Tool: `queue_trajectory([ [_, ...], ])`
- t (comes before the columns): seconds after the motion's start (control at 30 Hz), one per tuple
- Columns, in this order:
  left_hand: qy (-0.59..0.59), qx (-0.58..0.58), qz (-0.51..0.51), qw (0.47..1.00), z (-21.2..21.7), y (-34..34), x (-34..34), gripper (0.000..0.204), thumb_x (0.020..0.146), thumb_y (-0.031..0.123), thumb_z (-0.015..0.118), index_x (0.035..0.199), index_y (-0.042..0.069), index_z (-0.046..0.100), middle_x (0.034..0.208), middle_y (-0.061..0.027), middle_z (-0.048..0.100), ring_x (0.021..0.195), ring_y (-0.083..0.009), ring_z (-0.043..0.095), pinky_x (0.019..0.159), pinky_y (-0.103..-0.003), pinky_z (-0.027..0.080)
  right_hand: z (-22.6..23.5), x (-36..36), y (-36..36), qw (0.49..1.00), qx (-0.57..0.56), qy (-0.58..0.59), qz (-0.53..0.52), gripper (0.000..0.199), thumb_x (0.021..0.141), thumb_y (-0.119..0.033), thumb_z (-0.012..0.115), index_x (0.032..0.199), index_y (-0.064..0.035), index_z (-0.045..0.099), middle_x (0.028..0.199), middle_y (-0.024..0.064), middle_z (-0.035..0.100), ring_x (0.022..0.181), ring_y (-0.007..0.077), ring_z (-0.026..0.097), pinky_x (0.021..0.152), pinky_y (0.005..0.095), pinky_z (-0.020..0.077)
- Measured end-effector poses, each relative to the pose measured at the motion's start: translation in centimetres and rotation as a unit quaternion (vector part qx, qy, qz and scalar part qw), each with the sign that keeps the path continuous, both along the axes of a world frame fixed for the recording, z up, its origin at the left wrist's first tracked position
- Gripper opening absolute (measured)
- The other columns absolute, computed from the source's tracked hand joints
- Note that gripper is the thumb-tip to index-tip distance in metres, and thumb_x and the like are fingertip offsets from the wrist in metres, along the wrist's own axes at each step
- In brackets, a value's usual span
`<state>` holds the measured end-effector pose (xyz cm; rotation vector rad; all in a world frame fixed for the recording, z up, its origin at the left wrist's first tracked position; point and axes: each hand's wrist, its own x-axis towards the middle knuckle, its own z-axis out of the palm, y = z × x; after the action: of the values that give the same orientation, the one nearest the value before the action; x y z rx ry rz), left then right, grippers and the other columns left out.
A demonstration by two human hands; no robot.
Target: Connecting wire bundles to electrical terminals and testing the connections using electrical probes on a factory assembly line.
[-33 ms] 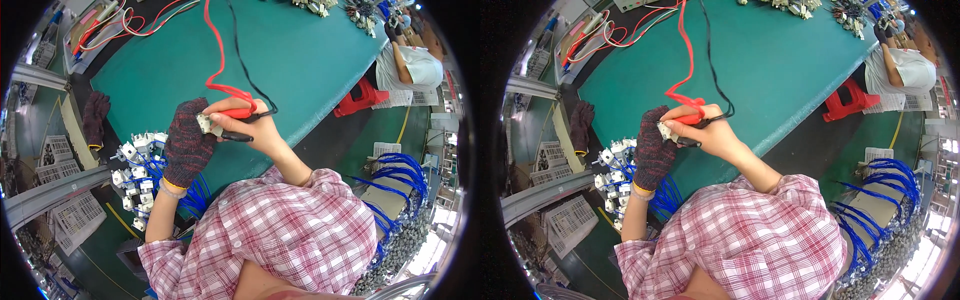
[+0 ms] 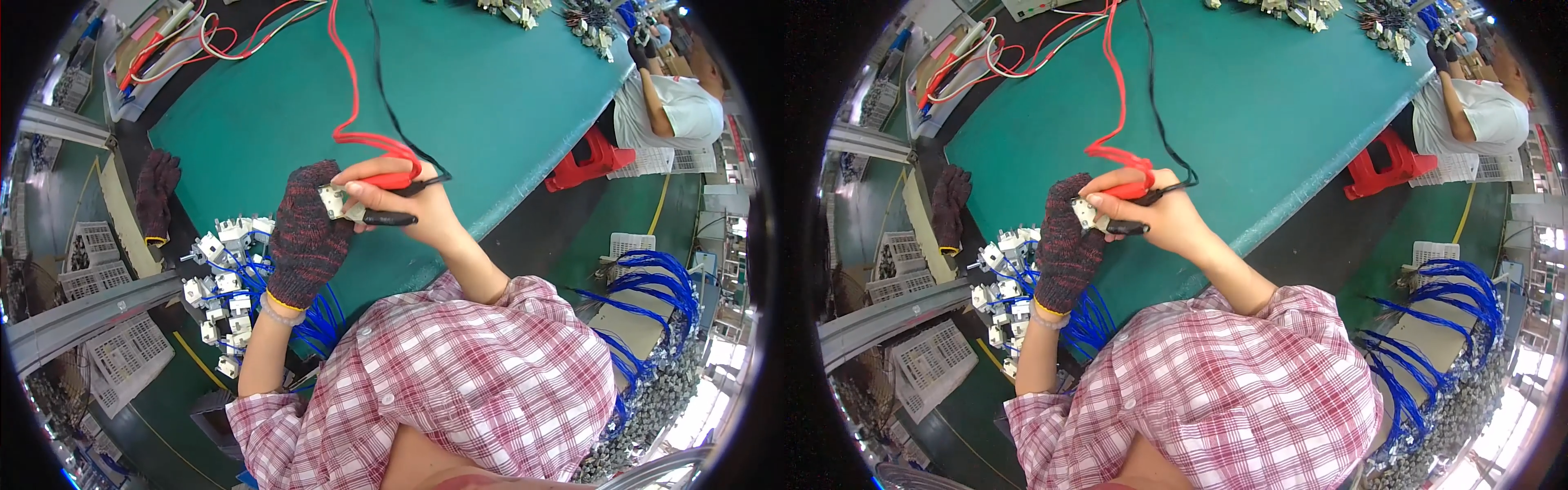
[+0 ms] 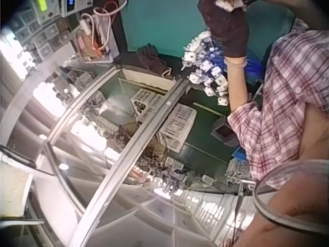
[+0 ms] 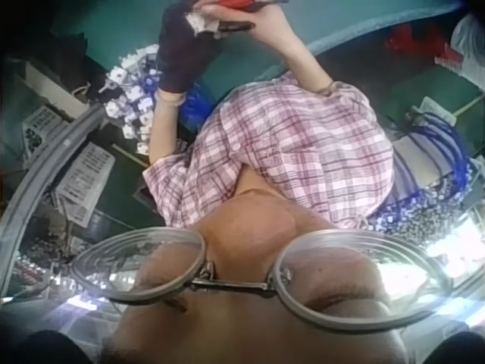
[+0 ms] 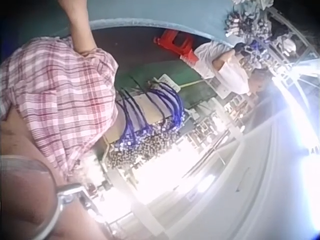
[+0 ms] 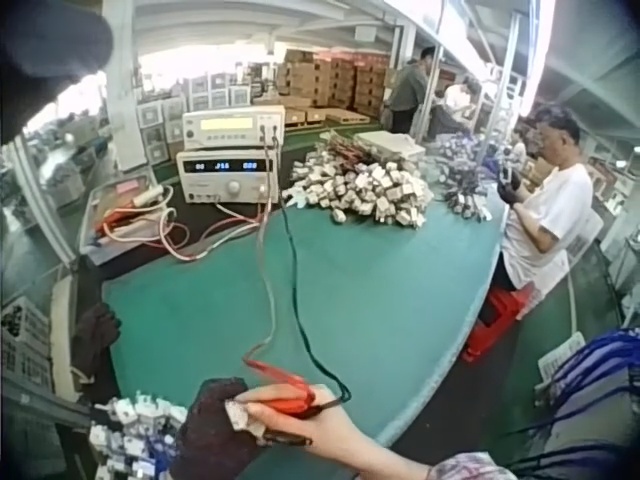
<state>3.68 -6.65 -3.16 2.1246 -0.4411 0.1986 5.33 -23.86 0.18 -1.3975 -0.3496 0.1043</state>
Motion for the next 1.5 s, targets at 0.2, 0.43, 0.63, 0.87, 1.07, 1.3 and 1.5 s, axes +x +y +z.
queue_trajectory([
  [0.2, -0.001, -0.006, -0.006, 1.0, 0.0, 0.4, 0.0, 0.054, 0.073, 0.009, 0.072, 0.12, 0.004, 0.048, 0.108, -0.0173, 0.054, 0.097, -0.035, 0.057, 0.082, -0.041, 0.047, 0.6, 0.4, 0.1, 0.989, 0.057, 0.136, 0.016, 0.018, 0.09, -0.012, 0.062, 0.098, 0.0036, 0.067, 0.074, 0.0133, 0.068, 0.056, 0.0171, 0.065, 0.046, 0.0239, 0.0502],
  [0.43, 0.011, 0.009, 0.0, 1.0, 0.6, 0.2, -0.1, 0.052, 0.072, 0.009, 0.072, 0.119, 0.004, 0.049, 0.107, -0.0173, 0.055, 0.098, -0.0349, 0.057, 0.082, -0.041, 0.047, 0.8, -0.1, 0.0, 0.986, 0.064, 0.152, 0.017, 0.018, 0.089, -0.013, 0.063, 0.096, 0.0037, 0.067, 0.073, 0.0129, 0.067, 0.057, 0.0171, 0.065, 0.046, 0.0244, 0.051],
  [0.63, -0.023, 0.008, -0.009, 1.0, 0.4, 0.5, 0.2, 0.051, 0.069, 0.005, 0.071, 0.116, 0.003, 0.05, 0.105, -0.0164, 0.056, 0.097, -0.0344, 0.057, 0.082, -0.04, 0.047, 0.4, -1.0, 1.5, 0.987, -0.069, -0.125, -0.076, 0.013, 0.081, -0.007, 0.071, 0.093, 0.0001, 0.068, 0.076, 0.0075, 0.069, 0.066, 0.0131, 0.065, 0.06, 0.0257, 0.0505],
  [0.87, -0.063, 0.015, -0.012, 0.998, 2.4, -0.1, -0.1, 0.041, 0.072, 0.007, 0.068, 0.11, 0.002, 0.053, 0.104, -0.0157, 0.056, 0.096, -0.0336, 0.056, 0.083, -0.041, 0.045, 1.2, -1.1, 2.0, 0.986, -0.096, -0.124, -0.058, 0.014, 0.081, -0.007, 0.071, 0.092, -0.0008, 0.067, 0.073, 0.01, 0.067, 0.061, 0.0172, 0.065, 0.055, 0.0274, 0.0497],
  [1.07, -0.04, 0.053, -0.033, 0.997, 2.8, -0.5, -0.4, 0.04, 0.078, 0.004, 0.058, 0.117, 0.003, 0.05, 0.105, -0.0157, 0.057, 0.097, -0.033, 0.056, 0.083, -0.039, 0.046, 1.0, -1.0, 2.0, 0.979, -0.13, -0.14, -0.07, 0.015, 0.084, -0.009, 0.069, 0.096, -0.0002, 0.066, 0.071, 0.0106, 0.066, 0.061, 0.0174, 0.065, 0.055, 0.0286, 0.0492],
  [1.3, -0.061, 0.04, -0.045, 0.996, 2.6, -0.5, -0.1, 0.036, 0.075, 0.005, 0.058, 0.111, 0.004, 0.054, 0.104, -0.0161, 0.057, 0.096, -0.0336, 0.057, 0.081, -0.04, 0.047, 0.5, -1.3, 2.1, 0.981, -0.126, -0.123, -0.078, 0.015, 0.084, -0.007, 0.068, 0.097, -0.0016, 0.066, 0.071, 0.0085, 0.065, 0.06, 0.0154, 0.063, 0.054, 0.0275, 0.0483],
  [1.5, -0.076, 0.048, -0.012, 0.996, 2.0, 0.2, -0.3, 0.041, 0.067, 0.011, 0.074, 0.104, 0.006, 0.057, 0.1, -0.0133, 0.057, 0.091, -0.0321, 0.056, 0.079, -0.04, 0.046, 0.4, -1.2, 2.6, 0.982, -0.122, -0.126, -0.065, 0.016, 0.083, -0.009, 0.07, 0.097, -0.0005, 0.066, 0.076, 0.0093, 0.067, 0.064, 0.0172, 0.065, 0.056, 0.0279, 0.0497],
])
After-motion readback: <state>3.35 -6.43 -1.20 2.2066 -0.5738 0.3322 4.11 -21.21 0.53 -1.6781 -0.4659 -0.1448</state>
